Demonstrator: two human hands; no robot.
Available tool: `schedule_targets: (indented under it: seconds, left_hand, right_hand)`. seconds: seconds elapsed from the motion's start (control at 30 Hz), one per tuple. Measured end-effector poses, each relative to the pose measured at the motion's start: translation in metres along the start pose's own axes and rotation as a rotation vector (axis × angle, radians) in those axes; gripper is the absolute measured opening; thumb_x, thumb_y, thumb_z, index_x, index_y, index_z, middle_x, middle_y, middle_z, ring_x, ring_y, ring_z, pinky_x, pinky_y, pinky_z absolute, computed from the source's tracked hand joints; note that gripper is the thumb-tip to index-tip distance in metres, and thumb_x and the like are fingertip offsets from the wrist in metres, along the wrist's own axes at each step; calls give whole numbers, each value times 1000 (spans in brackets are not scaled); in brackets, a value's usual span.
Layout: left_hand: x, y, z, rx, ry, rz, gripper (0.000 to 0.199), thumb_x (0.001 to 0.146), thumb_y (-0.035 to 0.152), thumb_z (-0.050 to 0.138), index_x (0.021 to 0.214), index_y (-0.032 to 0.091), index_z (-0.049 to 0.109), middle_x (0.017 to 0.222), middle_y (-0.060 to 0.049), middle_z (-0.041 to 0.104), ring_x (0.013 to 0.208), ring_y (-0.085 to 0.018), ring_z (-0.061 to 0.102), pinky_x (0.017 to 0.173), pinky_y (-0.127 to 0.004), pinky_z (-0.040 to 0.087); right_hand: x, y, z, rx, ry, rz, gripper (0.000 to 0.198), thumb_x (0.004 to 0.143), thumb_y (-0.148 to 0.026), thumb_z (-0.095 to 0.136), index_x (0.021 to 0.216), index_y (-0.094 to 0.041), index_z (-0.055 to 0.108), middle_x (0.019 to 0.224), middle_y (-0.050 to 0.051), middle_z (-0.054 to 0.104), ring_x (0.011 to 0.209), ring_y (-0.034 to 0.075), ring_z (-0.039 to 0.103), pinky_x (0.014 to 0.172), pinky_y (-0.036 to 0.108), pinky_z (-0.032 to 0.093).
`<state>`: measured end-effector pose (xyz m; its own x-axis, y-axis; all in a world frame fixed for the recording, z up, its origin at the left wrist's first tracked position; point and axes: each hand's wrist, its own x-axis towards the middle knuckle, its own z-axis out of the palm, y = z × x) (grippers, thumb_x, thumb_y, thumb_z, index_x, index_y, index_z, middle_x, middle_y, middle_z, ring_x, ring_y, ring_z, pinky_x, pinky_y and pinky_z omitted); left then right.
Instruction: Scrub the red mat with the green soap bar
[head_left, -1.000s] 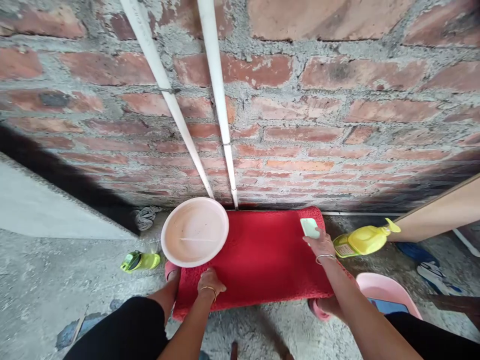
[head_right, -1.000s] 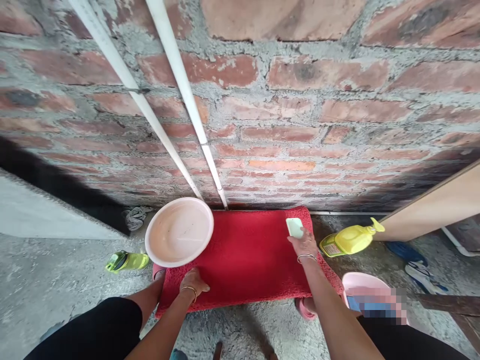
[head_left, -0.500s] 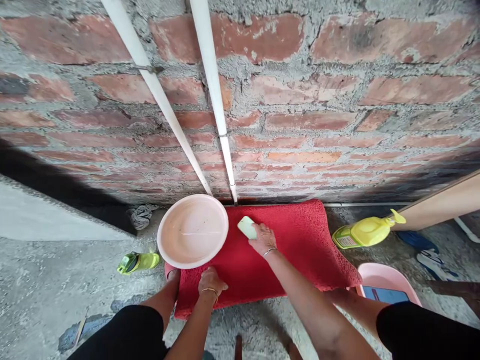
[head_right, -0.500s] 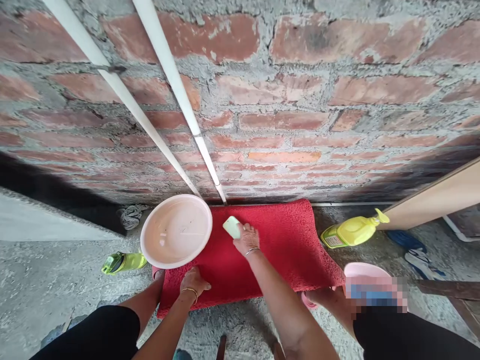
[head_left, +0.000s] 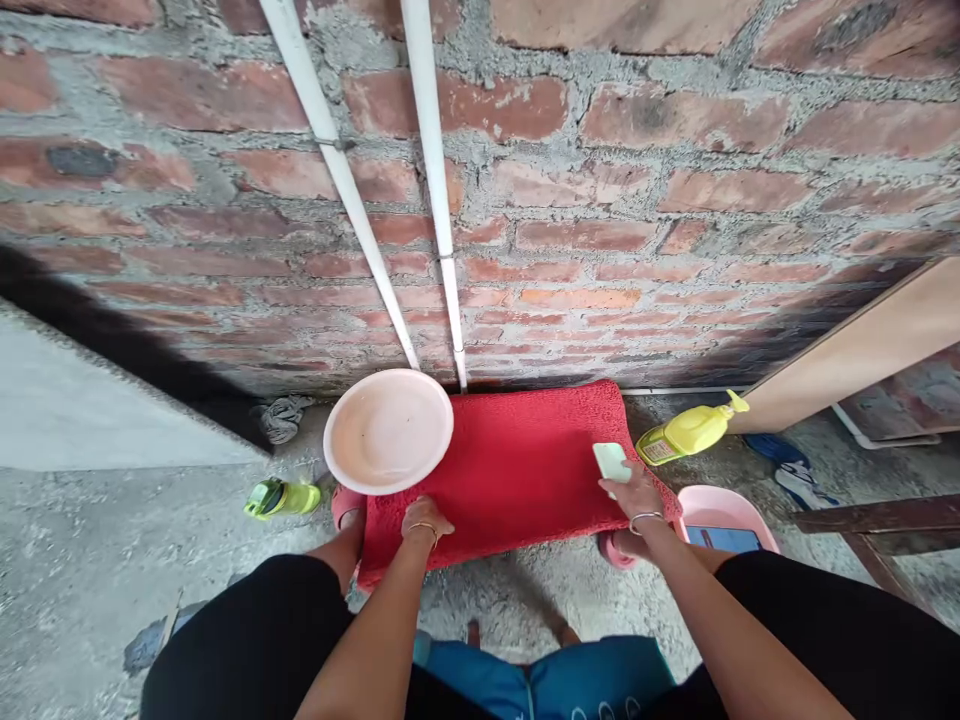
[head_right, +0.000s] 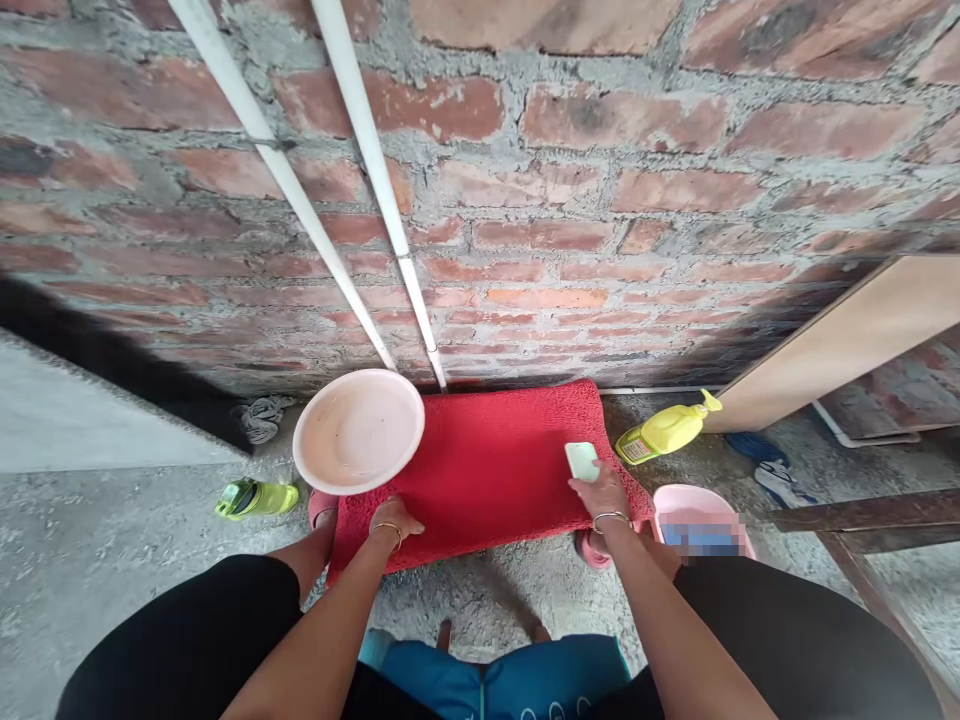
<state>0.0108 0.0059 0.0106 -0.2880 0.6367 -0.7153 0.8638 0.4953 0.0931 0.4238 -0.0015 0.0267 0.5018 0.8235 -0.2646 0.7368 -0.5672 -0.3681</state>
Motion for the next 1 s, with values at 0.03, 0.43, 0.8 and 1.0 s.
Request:
schedule_targets:
  seconds: [0.03, 0.43, 0.8, 1.0]
  left_hand:
    - [-2, 0, 0, 4, 2, 7, 66, 54, 27, 82, 114, 11, 60, 119, -18, 67, 113, -30, 63, 89, -32, 52]
    - [-33, -2, 9, 78, 55, 149, 35, 83, 22, 56, 117, 14, 61, 127, -16, 63, 120, -23, 59, 96, -32, 46]
    - [-45, -4, 17, 98, -10, 186, 27, 82, 18, 54, 107, 16, 63, 120, -11, 68, 113, -20, 62, 92, -29, 47]
    - [-33, 4, 8, 43, 18, 243, 28, 83, 22, 55, 109, 17, 63, 120, -12, 68, 115, -21, 62, 94, -31, 46]
  right_hand:
    - [-20, -13, 11, 22, -66, -66, 66, 72, -41, 66, 131, -18, 48, 120, 11, 59, 104, 21, 59, 88, 30, 45]
    - [-154, -98, 78, -325, -495, -597, 54, 72, -34, 67, 124, -23, 53, 126, 9, 54, 119, 25, 48, 103, 39, 31]
    - [-143, -109, 71, -450, -427, -647, 47, 74, -28, 63, 119, -17, 56, 121, 13, 56, 112, 25, 52, 99, 39, 33]
    - [-93, -53, 20, -545, -317, -271, 46, 75, -30, 61, 118, -16, 55, 116, 14, 59, 107, 26, 59, 87, 37, 40]
